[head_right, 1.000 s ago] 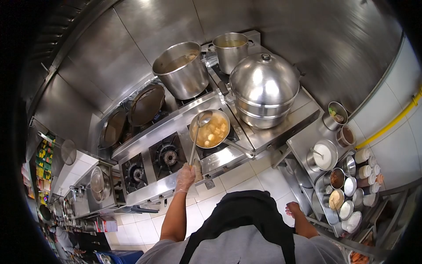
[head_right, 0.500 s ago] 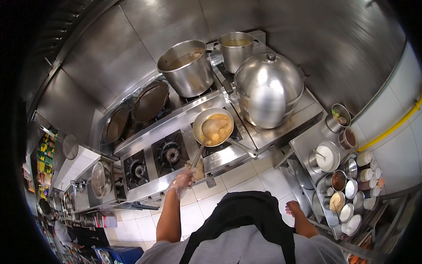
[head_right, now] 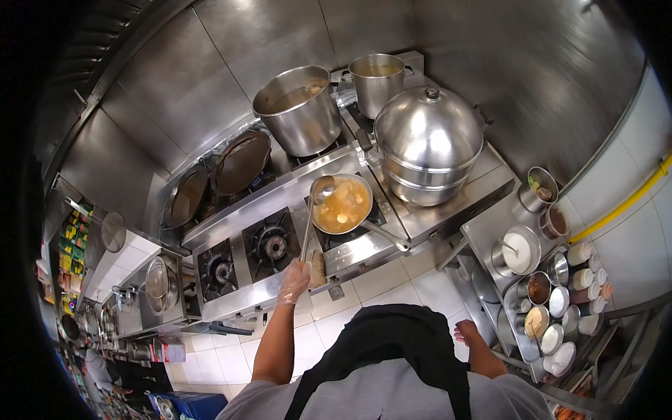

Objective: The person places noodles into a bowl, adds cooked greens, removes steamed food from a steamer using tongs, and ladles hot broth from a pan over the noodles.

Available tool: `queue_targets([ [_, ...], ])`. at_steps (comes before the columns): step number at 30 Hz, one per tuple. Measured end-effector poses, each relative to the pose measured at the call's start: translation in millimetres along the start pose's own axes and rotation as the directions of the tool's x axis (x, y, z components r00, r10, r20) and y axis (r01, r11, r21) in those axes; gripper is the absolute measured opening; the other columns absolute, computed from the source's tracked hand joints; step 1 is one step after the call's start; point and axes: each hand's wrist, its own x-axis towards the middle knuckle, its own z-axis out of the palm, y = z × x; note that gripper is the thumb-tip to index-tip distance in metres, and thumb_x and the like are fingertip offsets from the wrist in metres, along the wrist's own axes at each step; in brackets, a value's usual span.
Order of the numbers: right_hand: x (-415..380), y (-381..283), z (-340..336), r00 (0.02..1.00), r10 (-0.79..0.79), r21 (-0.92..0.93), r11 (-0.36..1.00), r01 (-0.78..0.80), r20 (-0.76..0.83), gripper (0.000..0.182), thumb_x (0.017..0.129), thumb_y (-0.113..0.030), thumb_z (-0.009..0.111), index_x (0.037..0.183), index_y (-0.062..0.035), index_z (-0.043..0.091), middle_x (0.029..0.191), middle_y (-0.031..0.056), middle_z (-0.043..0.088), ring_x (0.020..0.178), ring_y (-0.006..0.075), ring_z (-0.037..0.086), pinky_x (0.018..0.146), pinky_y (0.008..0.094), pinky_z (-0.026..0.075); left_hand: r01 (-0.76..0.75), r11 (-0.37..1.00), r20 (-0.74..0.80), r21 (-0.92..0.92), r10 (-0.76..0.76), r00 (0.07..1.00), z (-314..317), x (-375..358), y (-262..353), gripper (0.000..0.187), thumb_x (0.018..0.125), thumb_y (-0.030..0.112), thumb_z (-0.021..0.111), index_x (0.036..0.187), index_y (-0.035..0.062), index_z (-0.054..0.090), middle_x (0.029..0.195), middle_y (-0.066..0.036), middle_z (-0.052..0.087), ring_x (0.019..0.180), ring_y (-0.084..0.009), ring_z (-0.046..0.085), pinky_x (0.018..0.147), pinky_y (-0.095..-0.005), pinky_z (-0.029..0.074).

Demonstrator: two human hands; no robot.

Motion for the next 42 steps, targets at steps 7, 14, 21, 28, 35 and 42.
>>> queue_targets([
  [7, 2.8, 2.1, -1.0, 1.000, -0.015, 0.013, 1.000, 0.015, 0.004, 0.015, 0.089, -0.017, 0.057, 0.103, -0.0121, 0.058, 0.091, 0.0072, 0.063, 0.074, 0.0214, 0.062, 0.064, 0.0393, 0.051, 0.262, 0.965, 0.029, -0.032, -0.261, 0.965, 10.4, 29.3, 1.5, 0.036, 0.092, 0.034, 0.050, 0.097, -0.0003, 0.061, 0.101, -0.033, 0.064, 0.099, -0.0443, 0.063, 0.085, -0.0519, 0.050],
  [14, -4.6, 15.4, -0.6, 1.000, -0.006, 0.037, 0.999, 0.006, -0.013, 0.016, 0.088, -0.017, 0.059, 0.103, -0.0120, 0.059, 0.089, 0.0077, 0.063, 0.074, 0.0224, 0.062, 0.066, 0.0406, 0.052, -0.243, 0.970, 0.213, -0.033, 0.244, 0.946, 43.7, 45.7, -26.5, 0.023, 0.091, 0.025, 0.055, 0.086, 0.0036, 0.062, 0.076, -0.019, 0.063, 0.074, -0.0331, 0.064, 0.066, -0.0443, 0.050],
  [21, -9.0, 20.7, -2.4, 1.000, 0.018, 0.046, 0.999, -0.018, -0.019, 0.017, 0.087, -0.016, 0.058, 0.103, -0.0114, 0.058, 0.088, 0.0080, 0.063, 0.073, 0.0227, 0.061, 0.065, 0.0399, 0.052, 0.650, 0.099, 0.608, -0.754, -0.272, 0.746, 22.5, 40.4, 31.9, 0.024, 0.097, 0.032, 0.056, 0.095, 0.0080, 0.058, 0.061, 0.003, 0.046, 0.051, -0.0076, 0.042, 0.047, -0.0259, 0.031],
  [28, -5.7, 14.1, -6.2, 1.000, 0.003, 0.046, 0.999, -0.003, -0.013, 0.016, 0.088, -0.017, 0.059, 0.103, -0.0119, 0.058, 0.088, 0.0075, 0.062, 0.072, 0.0213, 0.061, 0.064, 0.0387, 0.052, 0.604, 0.224, 0.545, -0.765, -0.274, 0.792, 37.9, 46.7, 37.7, 0.024, 0.095, 0.031, 0.056, 0.087, 0.0081, 0.058, 0.064, 0.001, 0.049, 0.051, -0.0109, 0.044, 0.048, -0.0274, 0.035],
  [35, -5.4, 11.9, -6.2, 1.000, -0.003, 0.052, 0.999, 0.004, -0.006, 0.013, 0.088, -0.017, 0.059, 0.100, -0.0128, 0.058, 0.088, 0.0065, 0.063, 0.071, 0.0211, 0.061, 0.064, 0.0389, 0.052, 0.428, 0.686, 0.363, -0.589, -0.249, 0.898, 48.7, 52.8, 34.7, 0.040, 0.095, 0.037, 0.051, 0.078, 0.0014, 0.060, 0.064, -0.008, 0.057, 0.056, -0.0209, 0.054, 0.054, -0.0378, 0.042],
  [42, -2.8, 12.7, -4.1, 1.000, 0.006, 0.044, 0.999, -0.006, -0.005, 0.014, 0.087, -0.017, 0.060, 0.101, -0.0128, 0.057, 0.088, 0.0066, 0.063, 0.071, 0.0213, 0.061, 0.064, 0.0391, 0.051, 0.418, 0.683, 0.424, -0.599, -0.172, 0.889, 62.9, 40.0, 25.0, 0.041, 0.093, 0.035, 0.052, 0.074, -0.0009, 0.059, 0.064, -0.012, 0.058, 0.057, -0.0246, 0.056, 0.055, -0.0409, 0.043],
])
